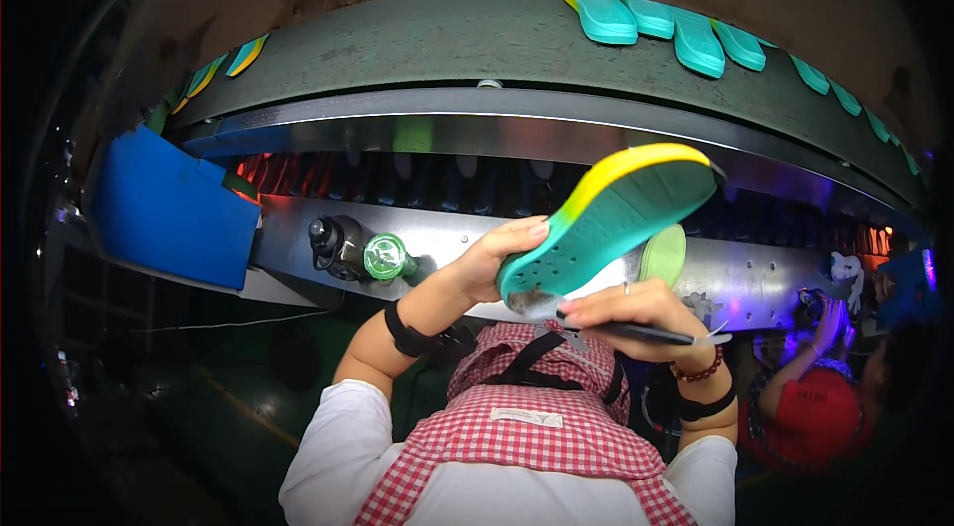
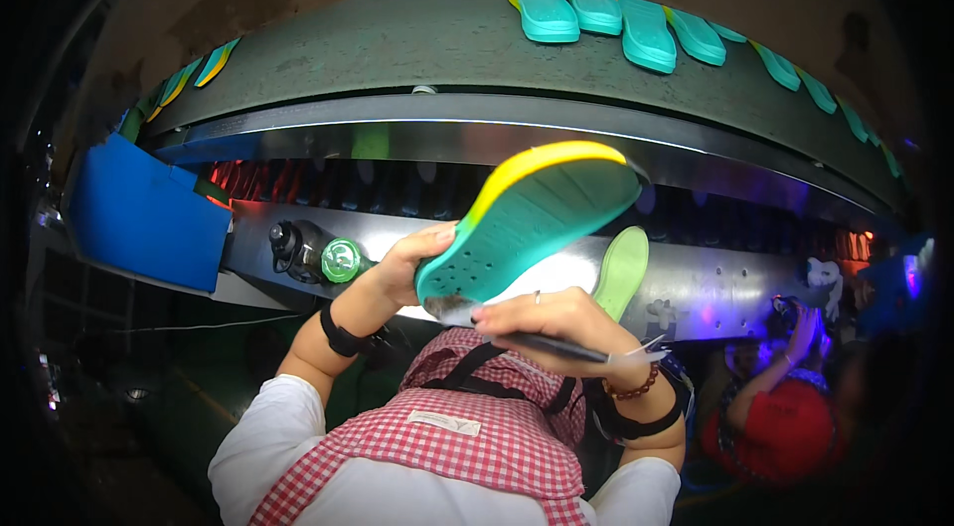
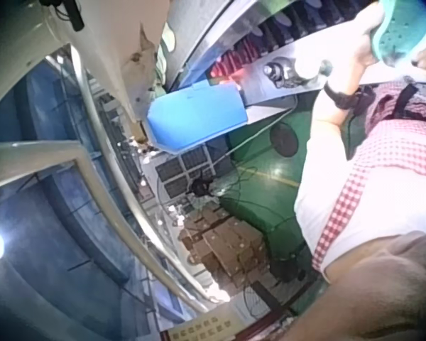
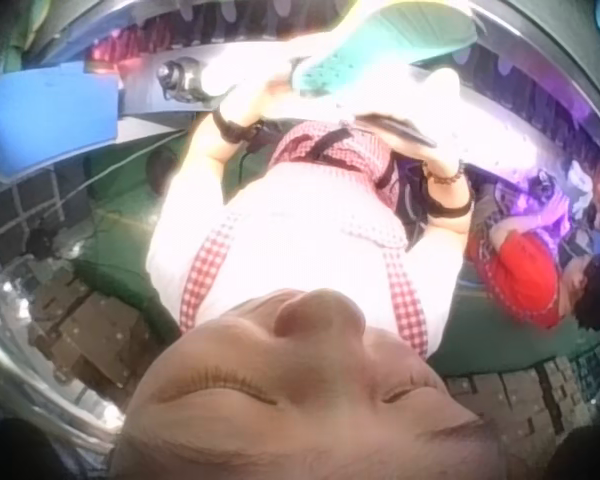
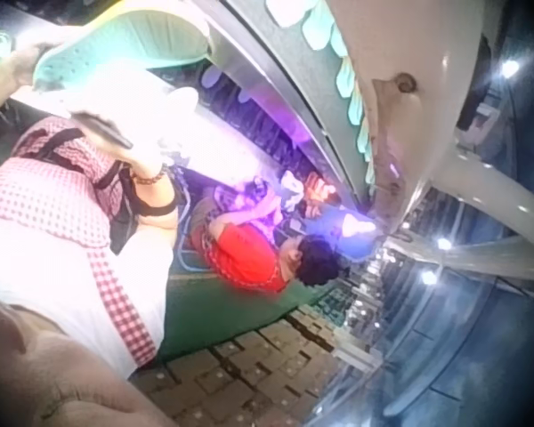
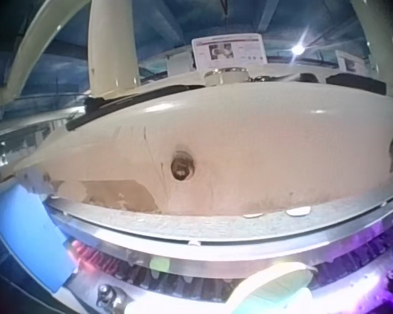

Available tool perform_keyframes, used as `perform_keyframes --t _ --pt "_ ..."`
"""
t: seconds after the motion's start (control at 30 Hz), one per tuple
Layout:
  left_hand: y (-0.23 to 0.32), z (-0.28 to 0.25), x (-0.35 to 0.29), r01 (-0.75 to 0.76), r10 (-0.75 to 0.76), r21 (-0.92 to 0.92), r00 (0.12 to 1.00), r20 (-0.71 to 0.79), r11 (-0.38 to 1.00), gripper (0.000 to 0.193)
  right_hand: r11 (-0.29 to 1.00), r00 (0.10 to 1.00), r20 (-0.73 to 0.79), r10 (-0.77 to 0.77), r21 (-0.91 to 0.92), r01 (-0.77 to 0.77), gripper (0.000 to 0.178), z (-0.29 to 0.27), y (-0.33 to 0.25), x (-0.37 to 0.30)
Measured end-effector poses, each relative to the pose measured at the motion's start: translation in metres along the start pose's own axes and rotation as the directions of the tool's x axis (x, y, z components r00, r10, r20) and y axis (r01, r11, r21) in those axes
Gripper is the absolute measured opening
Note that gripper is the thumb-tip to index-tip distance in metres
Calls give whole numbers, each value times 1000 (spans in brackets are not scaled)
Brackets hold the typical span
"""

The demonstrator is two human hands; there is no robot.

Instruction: Applying adhesive to the bottom of shoe soles with a brush in a manufacturing environment.

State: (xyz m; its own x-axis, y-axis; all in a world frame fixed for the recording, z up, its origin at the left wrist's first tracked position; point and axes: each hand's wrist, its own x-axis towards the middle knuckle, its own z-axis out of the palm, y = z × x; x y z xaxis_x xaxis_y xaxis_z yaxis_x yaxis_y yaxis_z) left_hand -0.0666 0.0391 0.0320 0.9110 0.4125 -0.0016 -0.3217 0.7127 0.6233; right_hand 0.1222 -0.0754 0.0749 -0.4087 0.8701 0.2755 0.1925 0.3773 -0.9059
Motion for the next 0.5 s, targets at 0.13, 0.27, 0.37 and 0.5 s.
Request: perform_keyframes --t 0.13,0.27,0.37,0.5 --pt "8 -1 -4 184 -183 61 983 -28 981 50 999 993 115 -31 22 29 21 -18 -20 0" --pt "22 26 1 328 -341 336 940 -20 883 62 995 988 134 -74 -53 81 21 -18 -8 -1" --pt "16 12 -7 341 -332 405 939 -94 849 60 976 962 271 -21 -204 79 21 -28 -22 -3" --pt "16 -2 -16 395 -380 198 918 -113 897 56 995 999 23 25 -98 -22 21 -26 -17 -9"
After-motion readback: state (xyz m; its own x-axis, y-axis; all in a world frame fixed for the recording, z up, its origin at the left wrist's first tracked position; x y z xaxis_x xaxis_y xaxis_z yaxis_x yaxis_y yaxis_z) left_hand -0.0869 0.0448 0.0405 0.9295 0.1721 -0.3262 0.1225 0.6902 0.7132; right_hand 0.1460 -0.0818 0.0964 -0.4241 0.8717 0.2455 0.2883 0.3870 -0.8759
